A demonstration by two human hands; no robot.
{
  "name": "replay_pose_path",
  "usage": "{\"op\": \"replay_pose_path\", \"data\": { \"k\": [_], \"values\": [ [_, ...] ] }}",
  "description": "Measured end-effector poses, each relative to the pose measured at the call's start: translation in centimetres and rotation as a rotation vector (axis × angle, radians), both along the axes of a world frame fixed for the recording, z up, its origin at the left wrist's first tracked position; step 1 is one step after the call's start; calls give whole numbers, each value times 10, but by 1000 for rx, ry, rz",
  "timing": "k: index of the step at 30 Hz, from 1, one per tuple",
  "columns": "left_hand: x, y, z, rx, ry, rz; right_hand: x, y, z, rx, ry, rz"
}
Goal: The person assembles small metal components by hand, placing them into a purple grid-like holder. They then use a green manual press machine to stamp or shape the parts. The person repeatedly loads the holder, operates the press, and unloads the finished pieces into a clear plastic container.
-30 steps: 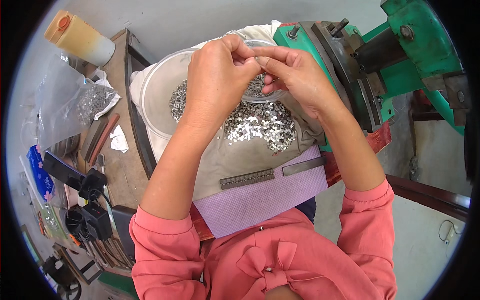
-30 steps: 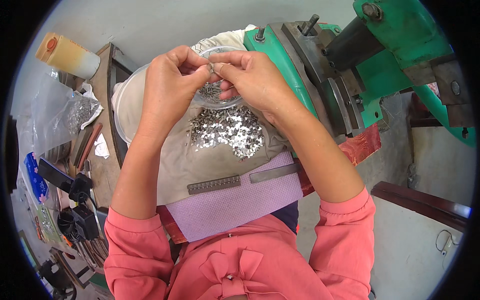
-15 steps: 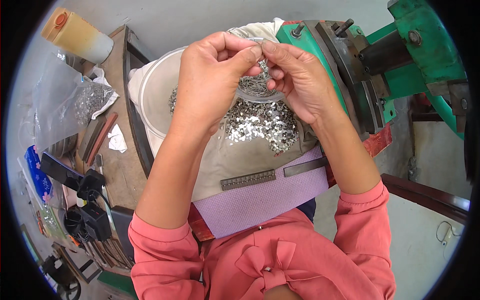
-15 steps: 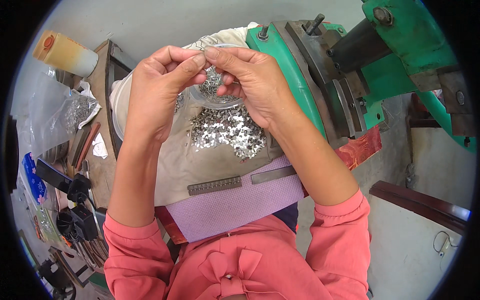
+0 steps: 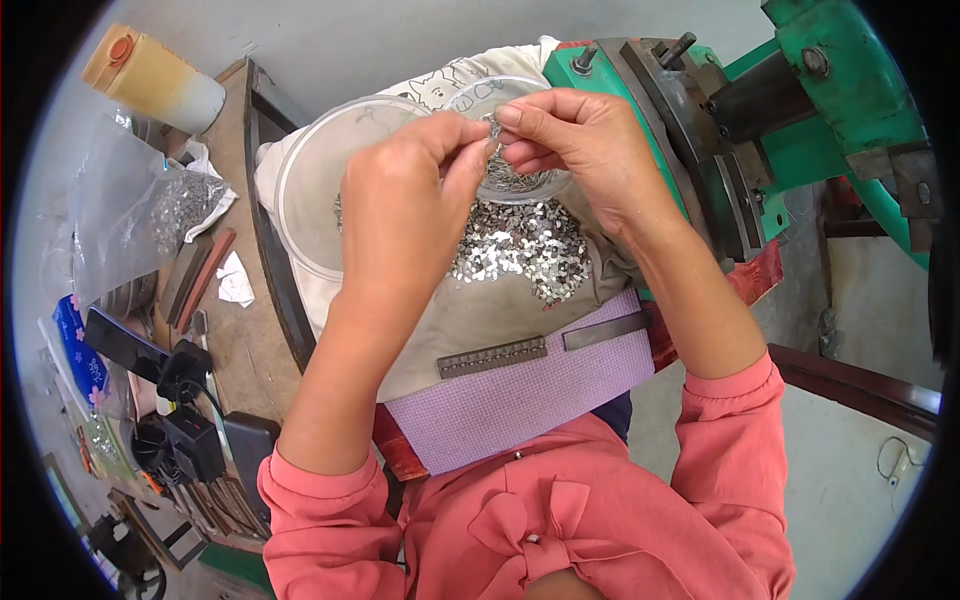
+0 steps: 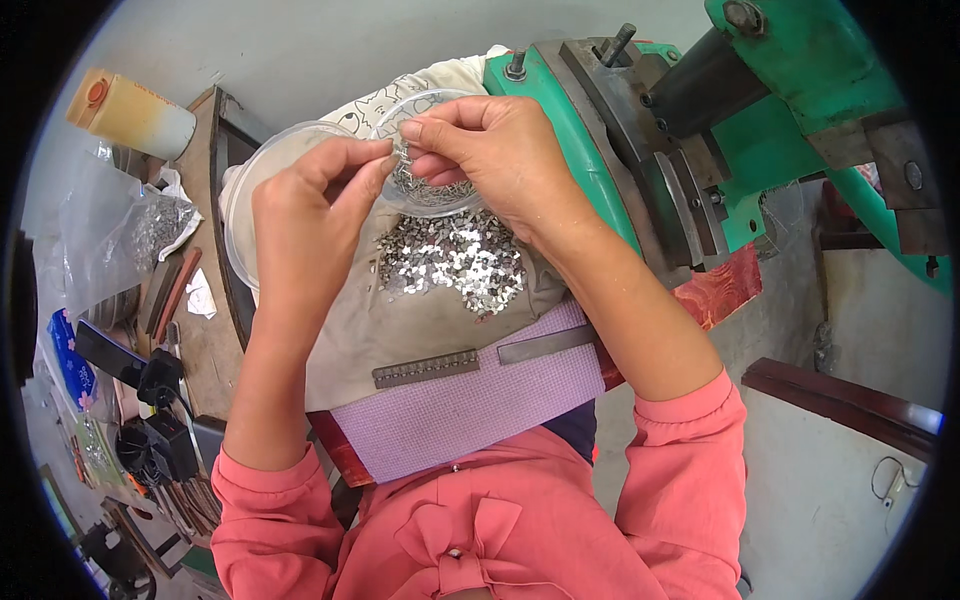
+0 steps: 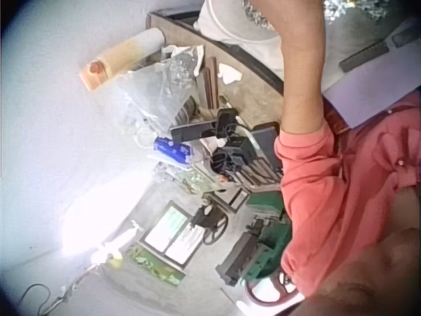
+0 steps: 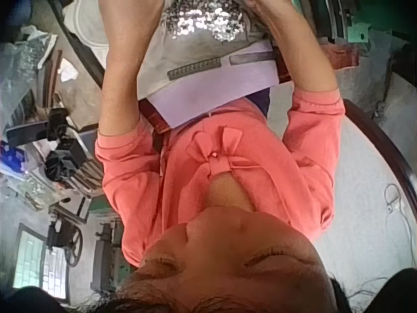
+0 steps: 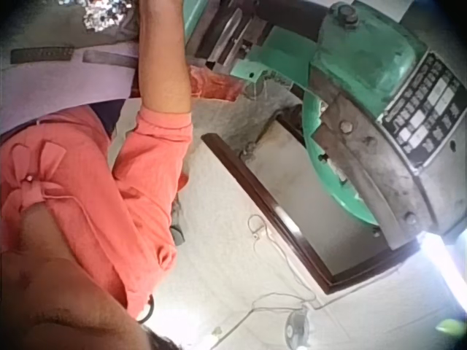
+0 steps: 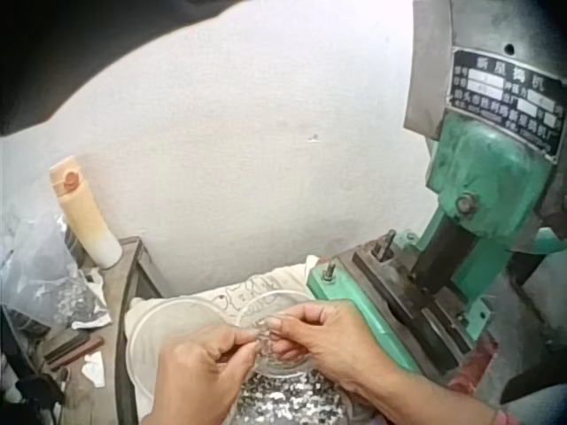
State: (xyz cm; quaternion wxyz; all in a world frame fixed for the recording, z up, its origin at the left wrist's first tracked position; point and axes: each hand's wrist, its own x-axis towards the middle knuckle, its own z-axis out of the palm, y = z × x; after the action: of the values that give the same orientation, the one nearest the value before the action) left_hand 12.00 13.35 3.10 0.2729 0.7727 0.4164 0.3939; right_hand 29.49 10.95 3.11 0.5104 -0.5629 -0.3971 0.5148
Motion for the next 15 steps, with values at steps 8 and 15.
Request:
{"op": "replay_pose_path", "data": {
  "k": [8, 15],
  "values": [
    [-47, -82, -2, 239, 112, -168, 6, -52, 1, -3, 58, 44],
    [-67, -129, -36, 189, 490, -436, -14, -94, -31, 114, -413, 259]
  ]
}}
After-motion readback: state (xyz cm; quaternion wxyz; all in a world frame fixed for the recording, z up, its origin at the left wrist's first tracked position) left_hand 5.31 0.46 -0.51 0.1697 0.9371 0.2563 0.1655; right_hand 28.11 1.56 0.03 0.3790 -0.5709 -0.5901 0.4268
